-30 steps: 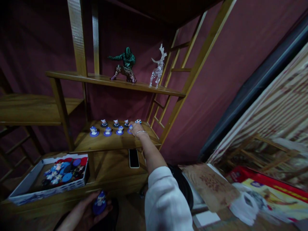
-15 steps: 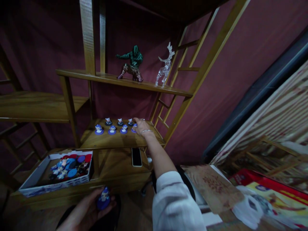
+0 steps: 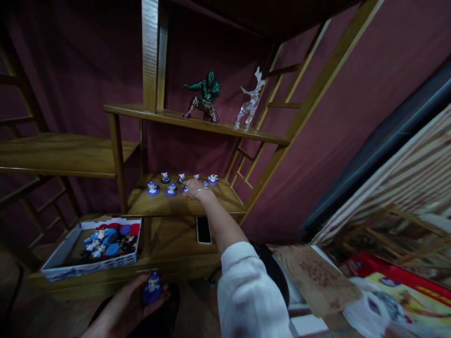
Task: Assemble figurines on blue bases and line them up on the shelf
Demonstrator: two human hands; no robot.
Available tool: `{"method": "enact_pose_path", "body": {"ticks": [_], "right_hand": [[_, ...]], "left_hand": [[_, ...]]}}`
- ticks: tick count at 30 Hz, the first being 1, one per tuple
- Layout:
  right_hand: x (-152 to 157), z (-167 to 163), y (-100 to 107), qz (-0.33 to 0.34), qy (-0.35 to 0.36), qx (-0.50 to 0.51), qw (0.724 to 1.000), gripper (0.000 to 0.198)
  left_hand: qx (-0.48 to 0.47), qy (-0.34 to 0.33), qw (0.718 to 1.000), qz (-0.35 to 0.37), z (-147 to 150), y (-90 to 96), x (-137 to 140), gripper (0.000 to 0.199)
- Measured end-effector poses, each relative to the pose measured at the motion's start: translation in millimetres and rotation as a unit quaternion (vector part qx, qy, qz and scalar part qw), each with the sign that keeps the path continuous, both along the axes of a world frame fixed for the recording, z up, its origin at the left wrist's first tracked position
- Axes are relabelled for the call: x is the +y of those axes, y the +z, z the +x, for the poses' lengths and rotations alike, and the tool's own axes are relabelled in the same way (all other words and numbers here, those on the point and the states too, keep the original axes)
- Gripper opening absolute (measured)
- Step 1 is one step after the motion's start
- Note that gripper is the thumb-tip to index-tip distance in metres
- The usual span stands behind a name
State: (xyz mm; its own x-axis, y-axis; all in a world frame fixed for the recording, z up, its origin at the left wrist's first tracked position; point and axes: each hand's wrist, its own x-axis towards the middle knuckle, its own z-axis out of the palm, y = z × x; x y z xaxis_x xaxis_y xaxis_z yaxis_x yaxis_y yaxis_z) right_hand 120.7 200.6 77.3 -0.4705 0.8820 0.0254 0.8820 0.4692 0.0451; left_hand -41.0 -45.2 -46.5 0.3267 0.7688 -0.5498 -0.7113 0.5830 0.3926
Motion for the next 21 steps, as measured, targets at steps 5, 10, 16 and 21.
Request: {"method": "enact_pose_path", "body": {"ticks": [5, 10, 16, 21], "right_hand": [[4, 0, -1, -0.006, -0.013, -0.001, 1.000, 0.030], [7, -2, 0, -0.011, -0.027, -0.005, 1.000, 0.030], [6, -3, 3, -0.011, -0.042, -0.026, 0.999, 0.031], [7, 2, 3, -0.021, -0.044, -0.013, 0.999, 0.032]], "left_hand": [[-0.011, 0.006, 1.000, 0.003, -4, -4.6, 1, 0.020], [-0.011, 0.005, 1.000, 0.009, -7, -8.1, 3, 0.019], [-0.016, 0.014, 1.000, 0.005, -11, -13.8, 4, 0.021], [-0.010, 0.015, 1.000, -0.001, -10, -10.5, 4, 0.020]]}}
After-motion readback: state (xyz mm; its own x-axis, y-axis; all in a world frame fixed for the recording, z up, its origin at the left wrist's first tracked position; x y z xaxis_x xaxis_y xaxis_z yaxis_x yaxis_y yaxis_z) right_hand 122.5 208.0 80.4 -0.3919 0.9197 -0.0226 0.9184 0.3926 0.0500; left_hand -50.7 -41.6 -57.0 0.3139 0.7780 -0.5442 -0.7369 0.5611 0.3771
